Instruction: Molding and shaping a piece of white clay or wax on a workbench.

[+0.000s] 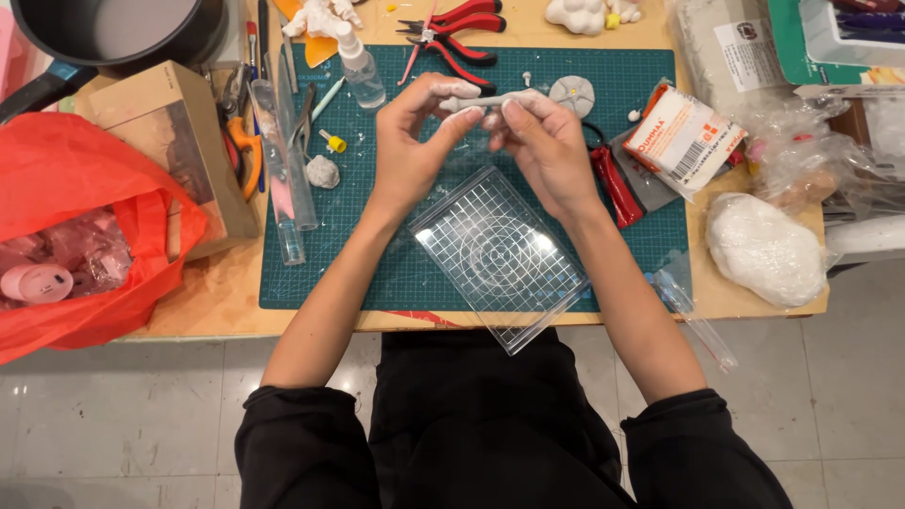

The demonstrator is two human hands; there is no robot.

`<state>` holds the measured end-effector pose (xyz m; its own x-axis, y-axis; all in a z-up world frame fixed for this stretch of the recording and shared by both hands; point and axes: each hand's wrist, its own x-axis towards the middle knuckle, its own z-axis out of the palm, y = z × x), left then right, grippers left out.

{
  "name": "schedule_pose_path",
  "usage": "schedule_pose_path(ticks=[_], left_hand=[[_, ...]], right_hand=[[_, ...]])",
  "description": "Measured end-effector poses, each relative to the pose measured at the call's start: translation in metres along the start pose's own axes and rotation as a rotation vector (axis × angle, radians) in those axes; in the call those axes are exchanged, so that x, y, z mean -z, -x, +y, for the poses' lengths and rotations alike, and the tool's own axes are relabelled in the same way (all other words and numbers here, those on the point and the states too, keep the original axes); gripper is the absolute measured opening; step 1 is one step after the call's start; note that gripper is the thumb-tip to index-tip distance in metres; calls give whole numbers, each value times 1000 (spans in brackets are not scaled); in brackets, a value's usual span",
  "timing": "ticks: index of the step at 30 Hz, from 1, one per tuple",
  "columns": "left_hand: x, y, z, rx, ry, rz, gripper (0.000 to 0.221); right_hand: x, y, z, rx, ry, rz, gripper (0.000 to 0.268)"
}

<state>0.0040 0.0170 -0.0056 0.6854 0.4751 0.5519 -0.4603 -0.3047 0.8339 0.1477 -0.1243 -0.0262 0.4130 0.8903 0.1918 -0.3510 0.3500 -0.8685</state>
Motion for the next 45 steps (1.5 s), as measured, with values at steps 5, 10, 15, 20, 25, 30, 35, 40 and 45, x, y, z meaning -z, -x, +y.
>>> schedule_pose_path(ticks=[5, 10, 15, 20, 25, 30, 35, 40, 45], left_hand=[[-1, 1, -15, 74, 190, 2, 15], [-1, 0, -15, 154, 298, 73, 11], [-5, 4, -25, 173, 337, 71, 12], [-7, 3, -19, 215, 376, 63, 13], [-6, 6, -24, 192, 393, 45, 14], [-6, 4, -21, 215, 411, 26, 13], [-6, 4, -14, 166, 438, -10, 13], [-7, 5, -15, 145, 421, -15, 13], [-10, 6, -17, 122, 428, 24, 13]], right_hand=[[-2, 0, -1, -36, -97, -39, 31], [5, -1, 3, -97, -233, -48, 35], [8, 0, 6, -99, -244, -43, 33], [10, 0, 10, -108, -279, -52, 29], [6, 0, 8, -103, -296, -72, 26], [6, 1, 7, -109, -305, -93, 24], [7, 1, 8, -111, -303, -93, 23], [4, 1, 7, -96, -285, -88, 22], [1, 1, 8, -69, -275, -68, 22]])
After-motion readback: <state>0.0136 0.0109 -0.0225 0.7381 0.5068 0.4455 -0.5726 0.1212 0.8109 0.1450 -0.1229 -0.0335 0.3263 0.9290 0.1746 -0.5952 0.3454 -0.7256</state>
